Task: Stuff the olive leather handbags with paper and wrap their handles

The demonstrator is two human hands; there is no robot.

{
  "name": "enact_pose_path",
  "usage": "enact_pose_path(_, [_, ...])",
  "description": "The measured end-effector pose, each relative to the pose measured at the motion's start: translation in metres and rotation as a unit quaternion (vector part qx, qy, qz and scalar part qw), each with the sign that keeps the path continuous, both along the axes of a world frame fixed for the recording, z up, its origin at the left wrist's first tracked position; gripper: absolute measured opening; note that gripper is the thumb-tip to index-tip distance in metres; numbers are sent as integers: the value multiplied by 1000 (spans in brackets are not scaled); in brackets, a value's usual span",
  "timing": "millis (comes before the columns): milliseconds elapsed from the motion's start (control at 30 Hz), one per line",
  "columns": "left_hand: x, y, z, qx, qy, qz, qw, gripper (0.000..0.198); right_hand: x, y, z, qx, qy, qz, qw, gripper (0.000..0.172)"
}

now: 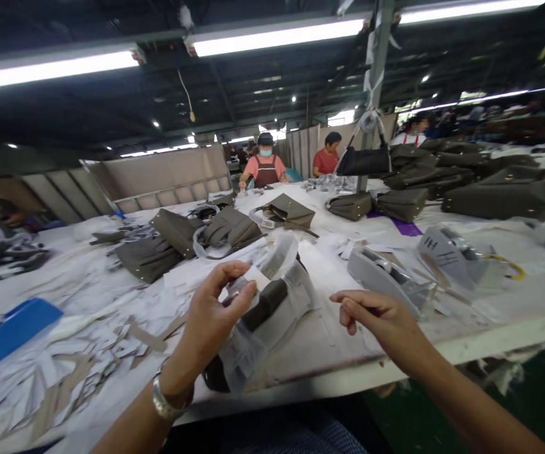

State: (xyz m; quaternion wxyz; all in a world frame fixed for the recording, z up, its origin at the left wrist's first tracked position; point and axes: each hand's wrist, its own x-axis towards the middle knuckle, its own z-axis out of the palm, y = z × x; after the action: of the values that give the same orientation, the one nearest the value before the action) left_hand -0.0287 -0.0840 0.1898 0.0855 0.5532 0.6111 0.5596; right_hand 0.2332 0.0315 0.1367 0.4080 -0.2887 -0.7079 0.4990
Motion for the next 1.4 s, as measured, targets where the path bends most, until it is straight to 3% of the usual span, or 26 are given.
enact_pose_path(133, [10, -2, -2, 9, 29, 1, 1000, 20, -63, -34, 30, 0, 100, 102, 990, 37])
enact_pose_path(233, [15, -5, -2, 18, 38, -8, 999, 21, -84, -42, 40, -22, 134, 130, 982, 69])
enact_pose_path(300, [15, -6, -2, 22, 43, -9, 999, 22, -90, -44, 42, -33, 147, 116, 982, 80])
enact_pose_path(533, [13, -6, -5, 31, 52, -15, 998, 19, -100, -46, 42, -65, 120, 67, 988, 89])
enact_pose_path(667, [11, -7, -3, 16, -1, -33, 999, 24, -99, -36, 29, -60, 75, 57, 994, 98])
enact_pose_path(733, [9, -9, 0, -4, -60, -62, 996, 29, -92, -29, 18, -22, 40, 39, 998, 97])
enact_pose_path(800, [8, -10, 5, -26, -127, -92, 987, 36, -83, -23, 10, 79, -6, -18, 997, 90])
enact_pose_path(867, [7, -10, 10, -44, -168, -104, 979, 42, -73, -19, 10, 261, -35, -99, 960, 75])
enact_pose_path(933, [6, -9, 13, -55, -177, -107, 977, 44, -67, -16, 21, 464, -46, -146, 873, 57])
enact_pose_path(1033, [8, -8, 16, -61, -183, -135, 972, 45, -67, -11, 50, 651, -83, -107, 747, 46])
enact_pose_path(1133, [12, -9, 18, -64, -173, -159, 970, 43, -77, -2, 73, 723, -123, -21, 679, 42])
enact_pose_path(1233, [15, -11, 21, -79, -150, -144, 975, 40, -86, 5, 83, 746, -136, 21, 652, 37])
enact_pose_path(1400, [7, -17, 27, -51, -47, -93, 993, 32, -102, 8, 91, 720, -163, 46, 673, 33])
